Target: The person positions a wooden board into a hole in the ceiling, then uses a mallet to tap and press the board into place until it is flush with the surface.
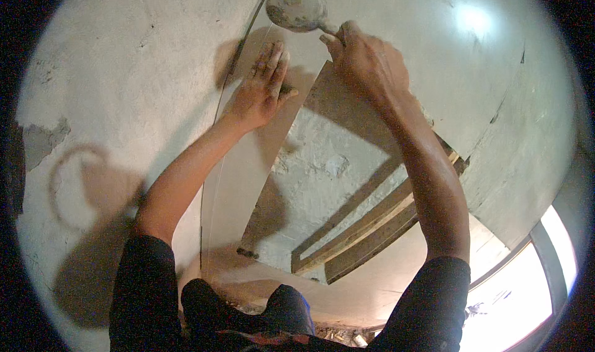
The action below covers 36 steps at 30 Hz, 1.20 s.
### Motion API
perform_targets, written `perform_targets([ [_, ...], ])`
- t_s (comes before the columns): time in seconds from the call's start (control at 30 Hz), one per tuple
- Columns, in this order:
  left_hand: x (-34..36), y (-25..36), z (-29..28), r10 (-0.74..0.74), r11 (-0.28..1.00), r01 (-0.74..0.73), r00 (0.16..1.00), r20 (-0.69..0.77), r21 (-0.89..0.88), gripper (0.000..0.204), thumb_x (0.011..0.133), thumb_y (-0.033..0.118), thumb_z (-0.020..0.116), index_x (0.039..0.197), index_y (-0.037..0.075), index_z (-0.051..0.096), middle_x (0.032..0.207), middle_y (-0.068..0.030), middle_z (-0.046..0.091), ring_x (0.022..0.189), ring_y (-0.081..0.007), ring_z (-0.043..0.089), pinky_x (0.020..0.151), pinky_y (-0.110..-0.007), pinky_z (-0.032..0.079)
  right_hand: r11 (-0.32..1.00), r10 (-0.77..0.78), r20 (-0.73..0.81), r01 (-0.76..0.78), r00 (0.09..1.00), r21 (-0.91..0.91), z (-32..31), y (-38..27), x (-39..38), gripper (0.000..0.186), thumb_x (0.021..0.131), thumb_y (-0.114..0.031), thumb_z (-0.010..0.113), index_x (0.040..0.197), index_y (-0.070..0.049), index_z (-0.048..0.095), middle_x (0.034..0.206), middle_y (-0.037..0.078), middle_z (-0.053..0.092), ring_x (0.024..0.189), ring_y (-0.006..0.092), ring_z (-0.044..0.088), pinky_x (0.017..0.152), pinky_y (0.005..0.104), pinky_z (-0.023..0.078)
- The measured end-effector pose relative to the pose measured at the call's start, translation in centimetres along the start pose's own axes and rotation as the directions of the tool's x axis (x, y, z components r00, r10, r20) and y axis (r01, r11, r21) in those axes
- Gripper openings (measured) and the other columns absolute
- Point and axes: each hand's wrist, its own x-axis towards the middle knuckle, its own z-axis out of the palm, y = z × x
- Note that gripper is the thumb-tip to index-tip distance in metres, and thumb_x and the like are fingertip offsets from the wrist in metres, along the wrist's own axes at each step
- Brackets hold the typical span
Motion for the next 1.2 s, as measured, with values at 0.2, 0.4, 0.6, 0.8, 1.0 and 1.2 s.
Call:
perform_targets([
  [0.2, 0.3, 1.3, 0.4, 0.011, 0.995, -0.010, 1.000, 0.006, -0.099, 0.084, 0.098, 0.042, 0.060, 0.157, -0.003, 0.020, 0.166, -0.0234, 0.014, 0.153, -0.0418, 0.016, 0.125, -0.049, 0.019, 0.993, -0.022, -0.068, 0.014, 0.997, -0.115, 5.0, 5.1, -1.0, 0.036, 0.104, -0.039, 0.054, 0.105, -0.003, 0.058, 0.086, 0.022, 0.071, 0.080, 0.0395, 0.071, 0.069, 0.0487, 0.054],
  [0.4, -0.3, 0.4, 0.1, -0.019, 0.999, 0.019, 1.000, 0.005, 0.045, 0.085, 0.101, 0.052, 0.048, 0.159, 0.001, 0.015, 0.166, -0.0169, 0.015, 0.154, -0.0310, 0.015, 0.128, -0.045, 0.016, 0.983, -0.129, -0.321, 0.164, 0.938, 0.085, 2.6, 2.1, -1.4, 0.037, 0.100, -0.043, 0.057, 0.102, -0.006, 0.054, 0.088, 0.024, 0.070, 0.084, 0.0446, 0.069, 0.070, 0.0545, 0.052],
  [0.6, 0.2, -0.2, -0.1, -0.009, 1.000, 0.009, 1.000, -0.012, -0.004, 0.086, 0.099, 0.052, 0.052, 0.158, -0.001, 0.019, 0.166, -0.0192, 0.018, 0.154, -0.0337, 0.018, 0.126, -0.046, 0.017, 0.999, 0.039, -0.018, -0.039, 0.999, -0.004, 0.2, 0.2, -1.0, 0.037, 0.102, -0.038, 0.056, 0.111, -0.003, 0.060, 0.095, 0.024, 0.071, 0.089, 0.0448, 0.069, 0.077, 0.0513, 0.054],
  [0.8, 0.1, 0.7, 1.0, 0.019, 0.995, -0.021, 1.000, -0.019, -0.093, 0.087, 0.097, 0.047, 0.060, 0.157, -0.002, 0.019, 0.166, -0.0211, 0.017, 0.152, -0.0406, 0.018, 0.125, -0.049, 0.019, 0.996, -0.086, -0.192, 0.084, 0.978, -0.021, 5.8, 4.9, -1.3, 0.042, 0.101, -0.047, 0.054, 0.106, -0.006, 0.054, 0.085, 0.025, 0.070, 0.081, 0.0466, 0.069, 0.070, 0.0565, 0.052],
  [1.0, -0.5, 0.8, 0.5, -0.036, 0.998, 0.033, 0.998, 0.050, 0.061, 0.088, 0.099, 0.059, 0.046, 0.159, 0.000, 0.018, 0.167, -0.0172, 0.016, 0.155, -0.0326, 0.015, 0.128, -0.045, 0.013, 0.993, -0.070, -0.254, 0.092, 0.965, 0.077, 2.3, 1.7, -1.8, 0.038, 0.100, -0.044, 0.058, 0.104, -0.007, 0.056, 0.081, 0.025, 0.069, 0.078, 0.0462, 0.068, 0.065, 0.0543, 0.052],
  [1.2, -0.5, 0.5, 0.4, 0.015, 1.000, -0.015, 0.999, -0.028, 0.012, 0.095, 0.096, 0.063, 0.049, 0.159, 0.000, 0.017, 0.165, -0.0255, 0.017, 0.152, -0.0420, 0.019, 0.125, -0.050, 0.018, 0.968, -0.126, -0.432, 0.205, 0.893, 0.143, 2.8, 1.8, -3.5, 0.033, 0.099, -0.038, 0.062, 0.104, -0.006, 0.055, 0.084, 0.023, 0.070, 0.078, 0.0449, 0.069, 0.065, 0.0534, 0.052],
])
